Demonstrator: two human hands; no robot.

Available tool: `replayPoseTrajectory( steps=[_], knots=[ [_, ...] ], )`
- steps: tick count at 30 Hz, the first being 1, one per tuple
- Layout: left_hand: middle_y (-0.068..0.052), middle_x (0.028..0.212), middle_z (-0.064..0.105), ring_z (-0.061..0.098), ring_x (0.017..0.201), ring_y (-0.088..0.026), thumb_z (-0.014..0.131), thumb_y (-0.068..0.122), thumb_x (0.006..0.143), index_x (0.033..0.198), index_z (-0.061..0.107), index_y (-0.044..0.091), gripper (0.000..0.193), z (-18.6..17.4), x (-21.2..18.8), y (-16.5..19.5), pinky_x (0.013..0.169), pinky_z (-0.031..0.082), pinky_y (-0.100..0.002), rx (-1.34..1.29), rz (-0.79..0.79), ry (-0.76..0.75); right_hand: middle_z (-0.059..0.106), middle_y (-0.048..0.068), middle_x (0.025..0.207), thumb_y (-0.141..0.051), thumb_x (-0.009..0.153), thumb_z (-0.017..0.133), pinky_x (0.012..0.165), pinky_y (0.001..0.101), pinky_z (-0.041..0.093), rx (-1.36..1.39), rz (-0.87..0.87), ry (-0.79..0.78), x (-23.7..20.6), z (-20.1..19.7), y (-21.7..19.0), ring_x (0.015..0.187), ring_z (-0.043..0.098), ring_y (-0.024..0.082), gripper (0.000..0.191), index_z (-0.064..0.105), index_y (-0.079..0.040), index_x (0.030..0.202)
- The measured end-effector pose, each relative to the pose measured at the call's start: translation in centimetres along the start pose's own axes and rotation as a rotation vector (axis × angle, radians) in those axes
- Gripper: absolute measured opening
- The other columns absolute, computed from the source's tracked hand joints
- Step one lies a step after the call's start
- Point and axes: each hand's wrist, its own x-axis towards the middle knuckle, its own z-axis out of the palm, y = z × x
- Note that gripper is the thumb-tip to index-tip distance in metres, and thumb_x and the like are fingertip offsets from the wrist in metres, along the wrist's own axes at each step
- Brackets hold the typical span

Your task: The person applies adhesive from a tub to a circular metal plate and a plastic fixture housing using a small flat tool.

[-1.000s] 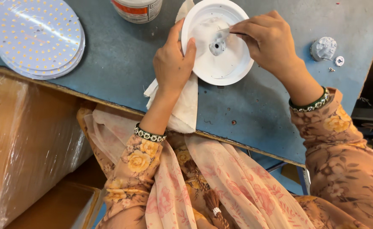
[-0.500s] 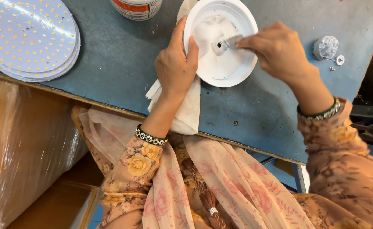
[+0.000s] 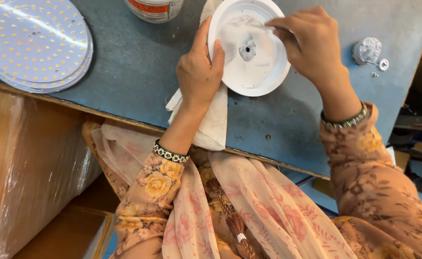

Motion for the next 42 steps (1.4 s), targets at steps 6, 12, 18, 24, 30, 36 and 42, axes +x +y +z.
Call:
replayPoseTrajectory(
  steps=[6,12,18,24,30,36,42],
  knots=[
    [-0.006,0.066,0.065,0.069,0.057,-0.021,0.064,0.02,0.102,0.144,0.056,0.01,0.045,0.2,0.1,0.1,0.061,0.054,-0.037,0.014,-0.02,0.002,0.073,0.003,0.093,-0.01,0.099,0.077,0.095,0.038,0.051,-0.049,-0.254,0.057,1.8,2.6,1.6,0.093,0.068,0.025,0.016,0.078,-0.012,0.115],
    [-0.006,0.072,0.069,0.071,0.062,-0.02,0.063,0.02,0.103,0.145,0.056,0.011,0.044,0.5,0.1,-0.1,0.063,0.055,-0.036,0.018,-0.01,0.018,0.078,0.002,0.106,-0.003,0.098,0.072,0.094,0.0315,0.053,-0.097,-0.189,0.042,-1.4,2.6,-1.6,0.097,0.07,0.024,0.021,0.079,-0.012,0.116],
    [-0.007,0.072,0.071,0.072,0.06,-0.019,0.061,0.021,0.104,0.145,0.055,0.01,0.043,0.4,0.0,-0.1,0.062,0.056,-0.035,0.005,-0.01,-0.007,0.074,0.009,0.09,-0.006,0.086,0.085,0.084,0.0393,0.055,-0.119,-0.212,0.101,1.2,-1.7,-0.4,0.088,0.07,0.031,0.018,0.082,-0.006,0.104],
    [-0.007,0.073,0.07,0.073,0.064,-0.02,0.062,0.021,0.104,0.147,0.054,0.01,0.044,0.4,-0.1,-0.2,0.064,0.057,-0.036,0.003,0.01,0.009,0.075,0.003,0.115,0.0,0.096,0.072,0.092,0.0299,0.056,0.07,-0.45,-0.067,5.6,0.1,1.6,0.106,0.071,0.02,0.022,0.077,-0.009,0.116],
    [-0.006,0.069,0.069,0.072,0.061,-0.02,0.063,0.02,0.104,0.147,0.054,0.011,0.045,0.5,0.0,-0.5,0.062,0.056,-0.036,0.035,-0.014,-0.007,0.076,0.003,0.104,-0.003,0.099,0.075,0.083,0.0336,0.056,0.034,-0.389,-0.176,4.7,-0.9,2.8,0.09,0.071,0.022,0.013,0.078,-0.01,0.109],
    [-0.005,0.067,0.069,0.071,0.058,-0.018,0.061,0.021,0.104,0.147,0.054,0.011,0.045,0.3,0.1,-0.1,0.061,0.056,-0.035,0.04,-0.038,-0.009,0.074,0.007,0.095,-0.008,0.104,0.076,0.079,0.0367,0.054,0.032,-0.237,-0.236,2.0,-1.6,2.7,0.086,0.069,0.025,0.009,0.079,-0.012,0.111],
    [-0.006,0.072,0.072,0.074,0.063,-0.02,0.061,0.022,0.103,0.146,0.054,0.011,0.045,0.1,0.1,0.0,0.063,0.057,-0.035,0.029,-0.03,0.007,0.076,0.007,0.098,0.002,0.09,0.069,0.086,0.0411,0.055,0.004,-0.058,-0.206,-3.1,-1.8,-1.9,0.09,0.069,0.029,0.025,0.079,-0.013,0.108]
  ],
)
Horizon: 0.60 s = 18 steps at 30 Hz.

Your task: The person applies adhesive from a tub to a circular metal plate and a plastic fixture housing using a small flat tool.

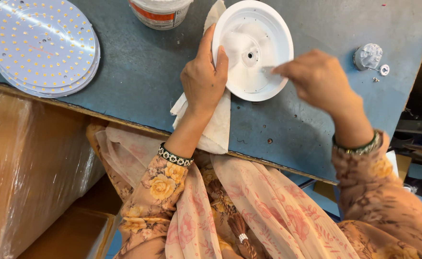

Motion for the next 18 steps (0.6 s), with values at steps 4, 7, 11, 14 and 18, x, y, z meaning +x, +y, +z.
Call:
replayPoseTrajectory(
  steps=[4,7,11,14,18],
  knots=[
    [-0.007,0.072,0.072,0.074,0.064,-0.022,0.061,0.022,0.104,0.146,0.055,0.011,0.044,-0.1,-0.1,-0.2,0.065,0.057,-0.037,-0.004,0.006,-0.003,0.074,0.006,0.096,0.002,0.093,0.069,0.091,0.0402,0.055,-0.018,-0.013,0.071,-0.8,0.2,-1.9,0.093,0.07,0.028,0.025,0.078,-0.012,0.111],
    [-0.008,0.074,0.073,0.075,0.064,-0.021,0.06,0.021,0.104,0.146,0.054,0.01,0.044,-0.1,-0.1,-0.3,0.064,0.058,-0.037,-0.032,0.018,-0.009,0.071,0.007,0.091,0.0,0.095,0.071,0.088,0.0409,0.052,-0.025,-0.024,0.088,1.7,-0.3,0.5,0.087,0.066,0.028,0.021,0.079,-0.012,0.11],
    [-0.009,0.073,0.073,0.075,0.063,-0.023,0.061,0.022,0.102,0.144,0.055,0.01,0.044,-0.2,-0.2,-0.2,0.064,0.058,-0.039,-0.004,-0.003,-0.021,0.07,0.008,0.088,-0.004,0.1,0.074,0.083,0.0392,0.051,-0.043,-0.109,0.168,5.9,0.3,3.7,0.087,0.065,0.027,0.014,0.078,-0.009,0.112],
    [-0.01,0.082,0.076,0.078,0.072,-0.025,0.061,0.022,0.104,0.146,0.053,0.011,0.044,-0.1,-0.2,-0.2,0.069,0.061,-0.038,-0.049,0.054,0.022,0.07,0.009,0.087,-0.003,0.098,0.075,0.08,0.0388,0.051,0.005,-0.104,0.105,6.7,0.6,4.5,0.084,0.066,0.027,0.014,0.079,-0.008,0.11],
    [-0.01,0.081,0.076,0.077,0.072,-0.026,0.062,0.022,0.103,0.146,0.054,0.012,0.044,0.1,-0.1,-0.1,0.068,0.059,-0.039,-0.019,0.024,0.015,0.071,0.007,0.089,0.001,0.097,0.073,0.086,0.0389,0.052,0.004,-0.106,0.053,4.4,0.4,2.9,0.087,0.067,0.026,0.018,0.079,-0.012,0.107]
  ],
)
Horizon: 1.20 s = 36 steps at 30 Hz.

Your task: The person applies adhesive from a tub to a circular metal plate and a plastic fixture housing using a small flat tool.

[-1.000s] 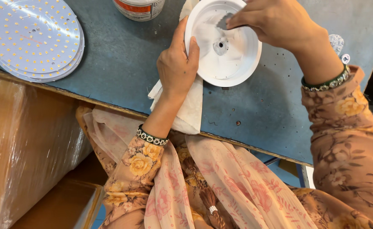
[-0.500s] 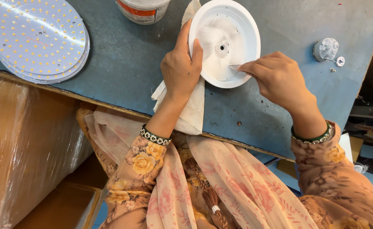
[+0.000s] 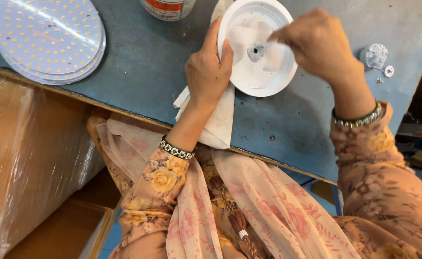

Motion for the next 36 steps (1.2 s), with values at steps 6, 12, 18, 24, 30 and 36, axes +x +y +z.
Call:
replayPoseTrajectory(
  steps=[6,12,18,24,30,36],
  knots=[
    [-0.01,0.073,0.073,0.075,0.065,-0.025,0.062,0.022,0.102,0.144,0.055,0.011,0.044,-0.1,0.0,-0.1,0.066,0.058,-0.039,0.01,-0.05,-0.029,0.072,0.004,0.088,-0.001,0.094,0.073,0.091,0.0375,0.054,-0.065,0.029,0.044,-3.7,-0.3,-4.9,0.092,0.07,0.027,0.016,0.077,-0.012,0.106],
    [-0.011,0.081,0.075,0.077,0.071,-0.025,0.061,0.022,0.104,0.145,0.054,0.01,0.044,-0.1,-0.1,-0.2,0.069,0.06,-0.038,-0.03,0.032,-0.004,0.07,0.007,0.092,-0.001,0.099,0.075,0.086,0.0392,0.051,0.007,0.026,0.123,0.2,0.3,-1.1,0.087,0.066,0.029,0.014,0.078,-0.01,0.11],
    [-0.013,0.082,0.075,0.077,0.074,-0.028,0.062,0.023,0.103,0.145,0.054,0.012,0.044,0.0,-0.1,-0.2,0.07,0.06,-0.04,-0.033,0.019,0.004,0.071,0.01,0.092,0.002,0.095,0.075,0.079,0.0402,0.051,0.033,-0.072,0.194,4.8,1.6,-0.2,0.089,0.067,0.03,0.014,0.076,-0.005,0.107],
    [-0.013,0.082,0.075,0.076,0.074,-0.03,0.061,0.024,0.105,0.146,0.053,0.013,0.043,0.1,-0.1,-0.4,0.07,0.06,-0.042,-0.022,0.014,-0.003,0.071,0.004,0.089,-0.004,0.097,0.076,0.088,0.0406,0.051,0.005,-0.049,0.106,2.8,2.0,-2.3,0.089,0.068,0.027,0.016,0.079,-0.012,0.11],
    [-0.013,0.083,0.075,0.076,0.074,-0.031,0.061,0.025,0.104,0.146,0.053,0.012,0.044,0.2,0.0,-0.3,0.071,0.06,-0.043,-0.021,-0.003,0.012,0.07,0.003,0.09,0.001,0.089,0.071,0.09,0.0399,0.052,-0.054,-0.03,0.061,-0.7,0.8,-7.5,0.092,0.067,0.027,0.029,0.078,-0.014,0.113],
    [-0.013,0.079,0.075,0.077,0.072,-0.029,0.061,0.025,0.104,0.145,0.054,0.012,0.044,0.0,-0.2,-0.3,0.07,0.06,-0.042,-0.032,-0.008,-0.014,0.066,0.006,0.083,0.005,0.091,0.071,0.092,0.0415,0.052,-0.004,0.008,0.128,-1.6,-0.1,-6.1,0.088,0.066,0.027,0.027,0.08,-0.014,0.108]
  ],
)
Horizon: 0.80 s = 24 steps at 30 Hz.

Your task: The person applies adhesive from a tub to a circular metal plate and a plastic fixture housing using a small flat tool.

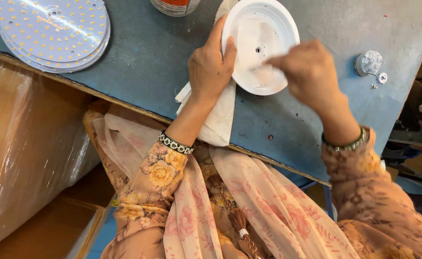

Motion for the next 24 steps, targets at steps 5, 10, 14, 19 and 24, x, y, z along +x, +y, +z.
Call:
replayPoseTrajectory(
  steps=[5,10,14,19,24],
  knots=[
    [-0.013,0.082,0.076,0.077,0.074,-0.028,0.061,0.024,0.104,0.145,0.054,0.012,0.044,0.0,-0.2,0.0,0.071,0.06,-0.04,0.0,0.034,0.024,0.069,0.005,0.084,0.0,0.096,0.076,0.084,0.0385,0.049,-0.063,-0.105,0.035,3.8,1.3,5.0,0.085,0.066,0.026,0.014,0.079,-0.009,0.106],
    [-0.011,0.082,0.075,0.077,0.074,-0.027,0.063,0.023,0.104,0.145,0.054,0.012,0.044,0.3,-0.2,-0.1,0.072,0.061,-0.039,0.01,0.049,0.038,0.072,0.004,0.09,-0.002,0.1,0.074,0.09,0.0348,0.05,-0.031,-0.149,-0.057,3.6,1.1,6.4,0.083,0.068,0.022,0.012,0.078,-0.011,0.107],
    [-0.009,0.075,0.073,0.075,0.067,-0.025,0.063,0.022,0.104,0.145,0.055,0.012,0.043,0.3,-0.1,-0.2,0.068,0.059,-0.038,0.023,0.028,0.025,0.075,0.002,0.095,-0.001,0.1,0.071,0.102,0.0376,0.051,-0.091,-0.152,-0.083,0.7,0.1,5.2,0.086,0.069,0.02,0.015,0.078,-0.014,0.105],
    [-0.008,0.07,0.07,0.074,0.064,-0.025,0.063,0.022,0.103,0.144,0.056,0.012,0.043,0.4,0.0,0.0,0.065,0.057,-0.039,0.028,0.014,0.02,0.079,0.0,0.103,0.005,0.096,0.066,0.104,0.0372,0.051,-0.119,-0.028,-0.067,-2.7,-0.2,0.3,0.095,0.071,0.021,0.029,0.079,-0.015,0.112],
    [-0.009,0.072,0.072,0.074,0.065,-0.025,0.063,0.023,0.103,0.143,0.056,0.011,0.043,0.2,-0.1,0.0,0.065,0.058,-0.039,0.039,0.012,0.02,0.077,0.001,0.104,0.005,0.1,0.067,0.103,0.0382,0.05,-0.062,0.038,-0.028,-2.5,-0.6,-1.1,0.093,0.07,0.02,0.024,0.077,-0.014,0.111]
  ],
)
